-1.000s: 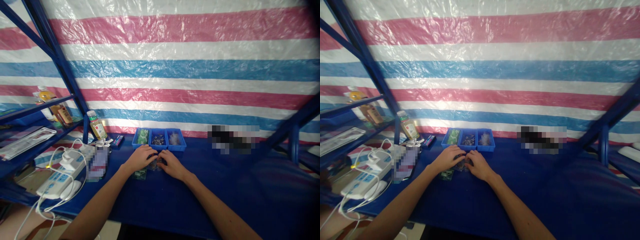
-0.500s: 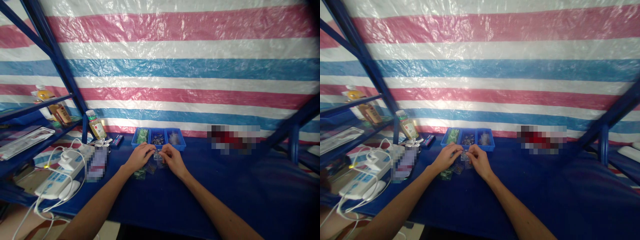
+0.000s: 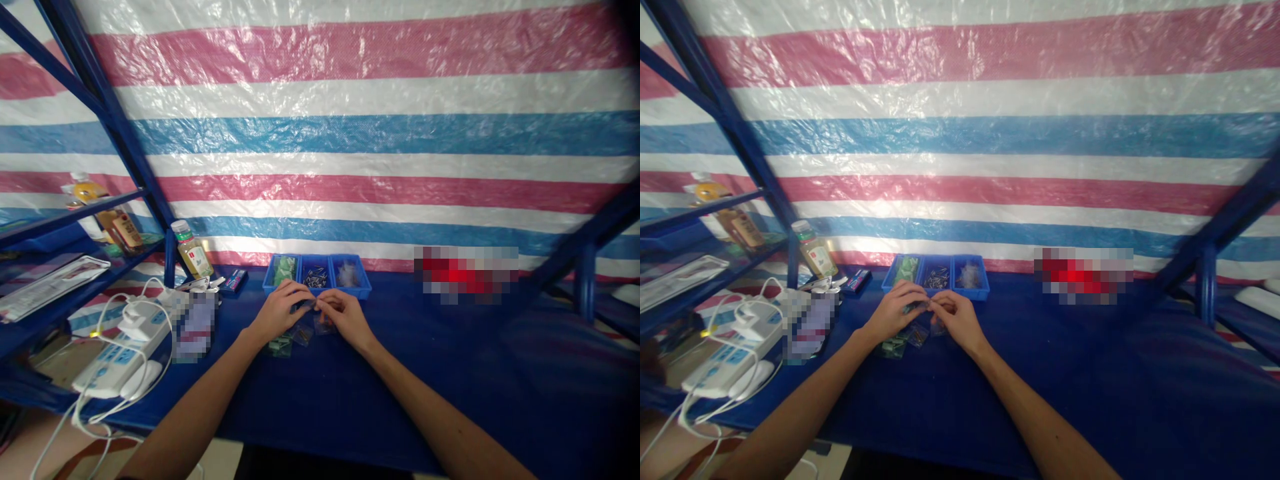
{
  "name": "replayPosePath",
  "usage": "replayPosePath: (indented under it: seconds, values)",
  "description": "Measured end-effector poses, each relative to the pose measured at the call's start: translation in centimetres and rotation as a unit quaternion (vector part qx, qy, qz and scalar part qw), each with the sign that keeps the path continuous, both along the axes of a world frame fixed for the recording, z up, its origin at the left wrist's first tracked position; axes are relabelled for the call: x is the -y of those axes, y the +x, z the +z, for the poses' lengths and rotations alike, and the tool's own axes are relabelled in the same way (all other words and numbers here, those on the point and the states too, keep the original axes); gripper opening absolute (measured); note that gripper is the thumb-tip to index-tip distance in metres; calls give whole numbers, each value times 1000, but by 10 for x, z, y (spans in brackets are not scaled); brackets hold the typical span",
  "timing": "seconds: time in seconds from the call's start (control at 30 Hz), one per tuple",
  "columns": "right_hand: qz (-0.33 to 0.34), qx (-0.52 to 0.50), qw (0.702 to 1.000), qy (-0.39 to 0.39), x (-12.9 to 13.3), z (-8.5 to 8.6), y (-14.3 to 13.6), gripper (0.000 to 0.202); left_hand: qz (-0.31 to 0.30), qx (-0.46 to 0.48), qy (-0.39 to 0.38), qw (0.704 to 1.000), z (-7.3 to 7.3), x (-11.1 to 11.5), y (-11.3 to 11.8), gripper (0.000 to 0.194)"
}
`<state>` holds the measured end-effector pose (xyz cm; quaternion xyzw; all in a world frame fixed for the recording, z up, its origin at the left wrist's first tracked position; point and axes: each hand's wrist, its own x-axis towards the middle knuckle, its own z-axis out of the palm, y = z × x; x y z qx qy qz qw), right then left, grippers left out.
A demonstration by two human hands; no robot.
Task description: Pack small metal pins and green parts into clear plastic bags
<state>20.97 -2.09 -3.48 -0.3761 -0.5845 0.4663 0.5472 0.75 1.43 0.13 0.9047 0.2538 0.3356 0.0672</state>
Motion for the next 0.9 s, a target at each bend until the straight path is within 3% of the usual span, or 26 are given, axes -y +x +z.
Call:
replayPosePath:
  seconds: [0.17,0.27,0.47,0.63,0.77,0.9]
  values:
    - [-131,119,981,84,1,4,5,20,2,-13,-2,1000,4,4,0,25]
    - [-162,163,964,132,3,9,8,17,2,-10,-8,1000,7,6,0,27]
    - [-121,205,957,165,9,9,3,16,-4,-2,-15,1000,7,5,2,19]
    - [-124,192,963,144,11,6,-1,17,6,14,-35,999,0,1,1,18]
    - [-114,156,974,123,9,6,0,20,29,32,-51,998,-4,1,0,17]
    - [-88,92,989,71,3,3,3,20,-6,18,-26,999,-2,1,-1,29]
